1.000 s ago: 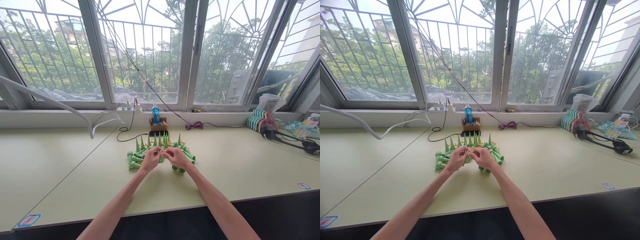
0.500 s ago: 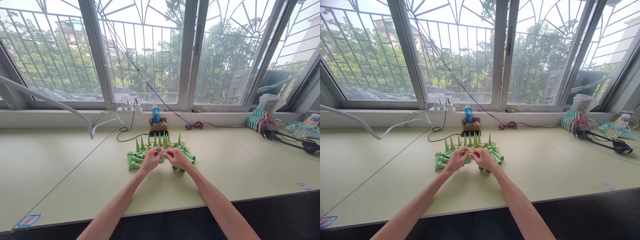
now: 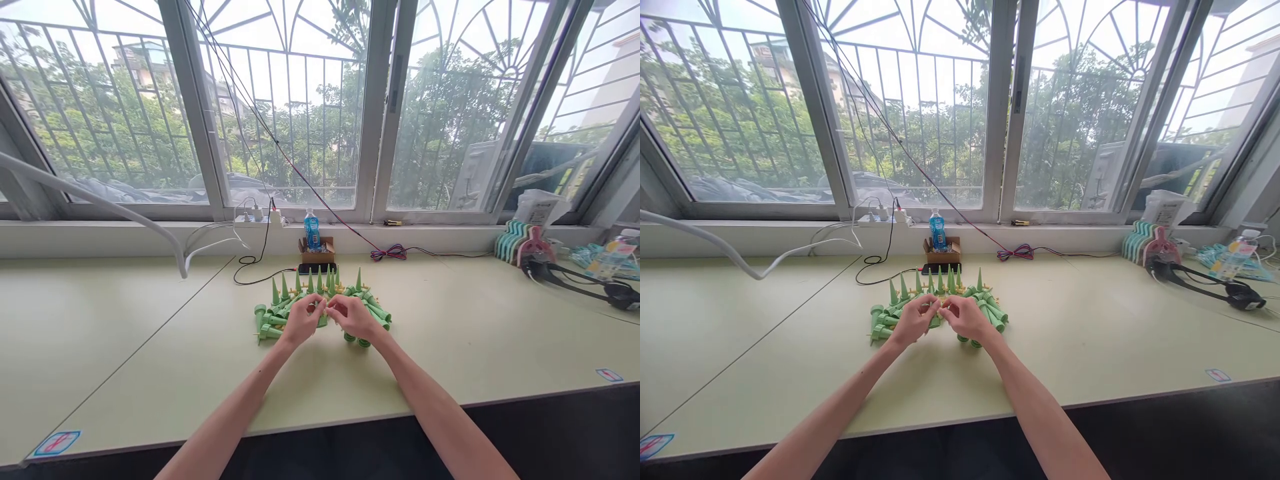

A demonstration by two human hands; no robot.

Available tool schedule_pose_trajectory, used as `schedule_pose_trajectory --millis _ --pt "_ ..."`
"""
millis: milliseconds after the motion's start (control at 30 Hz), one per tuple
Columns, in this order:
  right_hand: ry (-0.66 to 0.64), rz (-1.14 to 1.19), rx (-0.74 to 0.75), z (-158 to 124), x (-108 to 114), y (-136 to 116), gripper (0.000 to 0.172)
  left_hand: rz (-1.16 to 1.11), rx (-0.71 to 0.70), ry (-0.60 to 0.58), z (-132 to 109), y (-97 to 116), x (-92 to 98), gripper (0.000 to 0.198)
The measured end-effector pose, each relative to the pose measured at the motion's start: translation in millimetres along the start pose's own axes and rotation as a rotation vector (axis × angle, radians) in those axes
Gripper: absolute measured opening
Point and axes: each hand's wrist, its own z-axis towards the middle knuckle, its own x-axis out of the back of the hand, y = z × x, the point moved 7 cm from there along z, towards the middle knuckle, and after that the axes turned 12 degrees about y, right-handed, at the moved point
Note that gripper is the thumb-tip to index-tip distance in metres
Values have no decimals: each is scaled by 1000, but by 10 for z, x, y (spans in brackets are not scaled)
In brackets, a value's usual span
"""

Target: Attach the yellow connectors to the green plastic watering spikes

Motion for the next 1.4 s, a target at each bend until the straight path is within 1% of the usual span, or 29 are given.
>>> schedule_pose_trajectory --millis 100,300,400,467,633,767,833,1000,1067,1133,1267,1333,1400 --pt "-12 18 3 -4 -6 -6 20 -13 21 -12 -2 -27 -10 29" --pt "25 -42 10 17 -8 24 40 -10 6 -33 -1 -45 -31 32" --pt "30 -43 1 21 -10 32 44 -23 9 -33 3 -54 -33 33" --pt "32 -37 -4 19 -2 23 41 -31 21 -32 5 -62 -31 33" --pt "-1 7 -9 1 5 -10 23 -23 46 -23 8 -71 -19 32" --pt "-13 20 5 -6 -3 -17 19 -8 32 -15 10 -53 -16 32" --pt "-8 9 12 -2 -9 -9 21 0 15 -14 9 -38 -18 32" --pt "18 -48 25 15 -13 13 39 20 -39 -8 9 -7 -22 32" --pt "21 -53 22 17 -7 12 42 27 -49 -9 11 -7 -23 32" --pt "20 -43 12 15 1 6 39 32 -54 -4 15 -10 -19 32" --pt "0 -1 -7 3 5 -9 20 38 -72 16 21 -2 1 34" --pt "-4 7 -5 0 3 -15 17 48 -77 22 23 0 6 34" --pt "-4 5 3 1 -3 -13 19 59 -78 23 26 -2 5 34"
